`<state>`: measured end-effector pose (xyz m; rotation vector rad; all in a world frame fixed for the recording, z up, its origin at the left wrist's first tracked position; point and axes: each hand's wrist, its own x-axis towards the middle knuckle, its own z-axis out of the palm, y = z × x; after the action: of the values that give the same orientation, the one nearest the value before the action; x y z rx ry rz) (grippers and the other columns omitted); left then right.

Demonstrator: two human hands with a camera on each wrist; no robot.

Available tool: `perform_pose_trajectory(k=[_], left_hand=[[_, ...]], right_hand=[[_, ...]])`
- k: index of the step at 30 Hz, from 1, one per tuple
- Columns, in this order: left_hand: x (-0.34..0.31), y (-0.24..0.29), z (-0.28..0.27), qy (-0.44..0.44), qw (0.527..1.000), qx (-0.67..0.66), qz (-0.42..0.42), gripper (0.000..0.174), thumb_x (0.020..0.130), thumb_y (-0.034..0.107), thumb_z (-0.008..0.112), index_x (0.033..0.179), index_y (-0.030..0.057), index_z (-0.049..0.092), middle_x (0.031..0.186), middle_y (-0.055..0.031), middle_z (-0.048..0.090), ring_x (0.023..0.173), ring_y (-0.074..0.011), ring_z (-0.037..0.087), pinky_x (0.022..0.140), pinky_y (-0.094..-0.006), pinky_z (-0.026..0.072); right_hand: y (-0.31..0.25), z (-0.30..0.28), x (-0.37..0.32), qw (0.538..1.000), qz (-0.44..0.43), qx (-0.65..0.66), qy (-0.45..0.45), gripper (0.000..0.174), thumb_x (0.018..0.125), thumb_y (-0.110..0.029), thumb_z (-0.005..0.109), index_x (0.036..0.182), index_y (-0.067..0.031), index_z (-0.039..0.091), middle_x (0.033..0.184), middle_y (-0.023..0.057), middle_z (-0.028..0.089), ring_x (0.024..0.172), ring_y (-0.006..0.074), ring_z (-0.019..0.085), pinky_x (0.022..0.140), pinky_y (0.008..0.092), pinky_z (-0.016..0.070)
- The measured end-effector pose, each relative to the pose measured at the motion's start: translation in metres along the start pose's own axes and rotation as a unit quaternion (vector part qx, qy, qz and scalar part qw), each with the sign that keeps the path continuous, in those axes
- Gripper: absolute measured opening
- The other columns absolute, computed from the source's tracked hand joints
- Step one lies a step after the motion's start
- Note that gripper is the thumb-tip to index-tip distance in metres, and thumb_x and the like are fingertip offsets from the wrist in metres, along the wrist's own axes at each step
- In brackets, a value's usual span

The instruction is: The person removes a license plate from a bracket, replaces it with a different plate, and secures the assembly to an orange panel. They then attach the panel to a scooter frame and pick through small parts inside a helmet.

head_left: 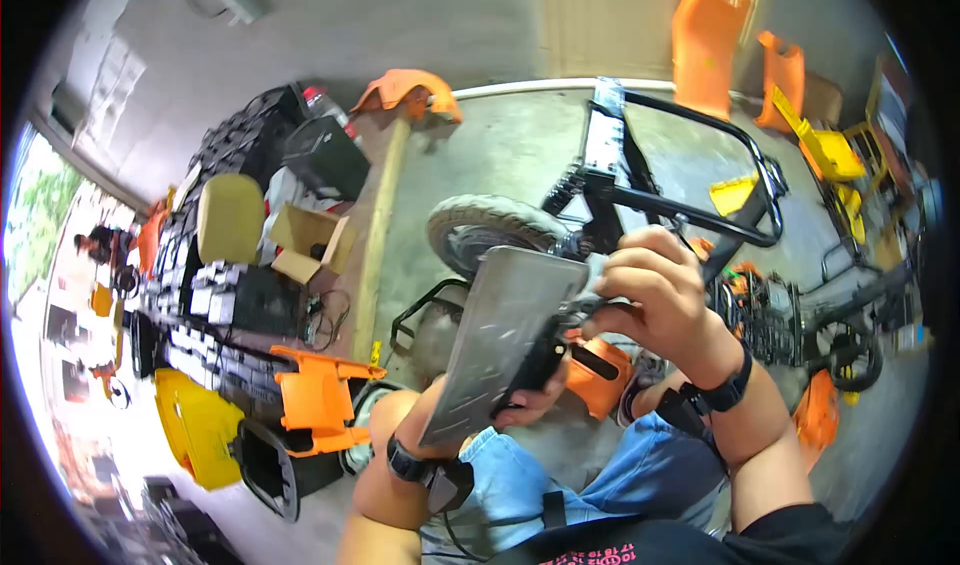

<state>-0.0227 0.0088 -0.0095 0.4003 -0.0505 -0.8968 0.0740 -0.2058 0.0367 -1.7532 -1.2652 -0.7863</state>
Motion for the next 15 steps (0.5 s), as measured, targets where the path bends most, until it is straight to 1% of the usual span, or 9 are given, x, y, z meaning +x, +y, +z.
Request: perform_pose_trajectory(k=[2, 4, 6, 8, 9, 10, 12, 14, 15], left_hand=[[0.0, -0.003, -0.024, -0.083, 0.996, -0.028, -0.028, 0.048, 0.097, 0.04, 0.053, 0.114, -0.0041, 0.051, 0.079, -0.0077, 0.049, 0.055, -0.0128, 0.045, 0.04, -0.0255, 0.0345], [-0.001, -0.003, 0.002, 0.04, 0.997, -0.065, -0.013, 0.044, 0.098, 0.035, 0.053, 0.116, -0.0059, 0.05, 0.083, -0.0083, 0.051, 0.058, -0.013, 0.047, 0.039, -0.027, 0.0348], [0.016, -0.013, -0.028, -0.059, 0.993, -0.097, -0.004, 0.039, 0.097, 0.029, 0.055, 0.11, -0.0072, 0.052, 0.077, -0.0084, 0.05, 0.054, -0.0136, 0.048, 0.035, -0.0283, 0.0344], [0.014, 0.002, 0.0, -0.086, 0.994, 0.02, 0.059, 0.033, 0.097, 0.025, 0.055, 0.105, -0.0078, 0.053, 0.068, -0.0075, 0.048, 0.048, -0.0142, 0.048, 0.032, -0.0284, 0.0331], [0.018, -0.003, -0.005, -0.078, 0.994, 0.041, 0.058, 0.031, 0.096, 0.023, 0.055, 0.1, -0.007, 0.054, 0.061, -0.0059, 0.045, 0.042, -0.0138, 0.045, 0.03, -0.0278, 0.033], [0.029, -0.003, -0.007, -0.095, 0.995, -0.006, 0.007, 0.027, 0.097, 0.022, 0.054, 0.094, -0.0048, 0.053, 0.062, -0.0049, 0.046, 0.043, -0.0124, 0.045, 0.03, -0.0276, 0.0334], [0.025, -0.005, 0.008, -0.003, 0.995, 0.061, 0.082, 0.024, 0.098, 0.026, 0.051, 0.097, 0.0016, 0.05, 0.064, -0.0038, 0.046, 0.043, -0.0102, 0.044, 0.031, -0.0262, 0.0343], [0.032, -0.002, 0.002, -0.031, 0.999, 0.04, 0.011, 0.023, 0.1, 0.033, 0.046, 0.103, 0.0104, 0.046, 0.068, -0.0025, 0.047, 0.044, -0.008, 0.043, 0.031, -0.0242, 0.0343], [0.04, -0.001, 0.005, -0.02, 0.995, 0.096, 0.035, 0.023, 0.101, 0.039, 0.043, 0.109, 0.0173, 0.043, 0.069, -0.0009, 0.046, 0.042, -0.0065, 0.04, 0.031, -0.0232, 0.0329]], right_hand=[[-0.002, -0.008, 0.004, 0.999, -0.005, -0.025, -0.044, 0.043, 0.062, -0.032, 0.085, 0.088, -0.0068, 0.063, 0.081, 0.0055, 0.066, 0.076, 0.0273, 0.062, 0.065, 0.0344, 0.0522], [0.002, -0.008, 0.002, 0.998, -0.02, -0.036, -0.052, 0.046, 0.064, -0.039, 0.083, 0.089, -0.007, 0.061, 0.078, 0.006, 0.064, 0.073, 0.0265, 0.061, 0.062, 0.0363, 0.0497], [0.005, -0.008, -0.003, 0.997, 0.0, -0.038, -0.067, 0.049, 0.065, -0.042, 0.082, 0.089, -0.0053, 0.06, 0.077, 0.007, 0.063, 0.073, 0.028, 0.058, 0.064, 0.038, 0.047], [0.006, -0.01, -0.013, 0.994, 0.063, -0.03, -0.081, 0.051, 0.065, -0.041, 0.082, 0.089, -0.0028, 0.058, 0.081, 0.0092, 0.063, 0.078, 0.0283, 0.057, 0.068, 0.0375, 0.0465], [0.01, -0.007, -0.017, 0.995, 0.068, -0.019, -0.074, 0.048, 0.071, -0.04, 0.081, 0.088, -0.0021, 0.058, 0.08, 0.0091, 0.062, 0.078, 0.0277, 0.056, 0.069, 0.0369, 0.0463], [0.017, -0.008, -0.029, 0.99, 0.121, 0.018, -0.071, 0.048, 0.077, -0.041, 0.079, 0.093, -0.0016, 0.056, 0.084, 0.0097, 0.06, 0.079, 0.0252, 0.054, 0.069, 0.0346, 0.0461], [0.024, -0.009, -0.044, 0.974, 0.199, 0.099, -0.044, 0.039, 0.084, -0.03, 0.075, 0.101, -0.0005, 0.054, 0.094, 0.0106, 0.057, 0.082, 0.0209, 0.053, 0.072, 0.0306, 0.0456], [0.039, -0.017, -0.055, 0.981, 0.162, 0.092, -0.06, 0.04, 0.085, -0.026, 0.073, 0.107, 0.0003, 0.052, 0.102, 0.011, 0.054, 0.085, 0.017, 0.052, 0.075, 0.0275, 0.0448], [0.049, -0.023, -0.069, 0.974, 0.207, 0.074, -0.046, 0.045, 0.086, -0.034, 0.073, 0.107, 0.0005, 0.053, 0.103, 0.0093, 0.054, 0.085, 0.0149, 0.052, 0.077, 0.0264, 0.0443]])
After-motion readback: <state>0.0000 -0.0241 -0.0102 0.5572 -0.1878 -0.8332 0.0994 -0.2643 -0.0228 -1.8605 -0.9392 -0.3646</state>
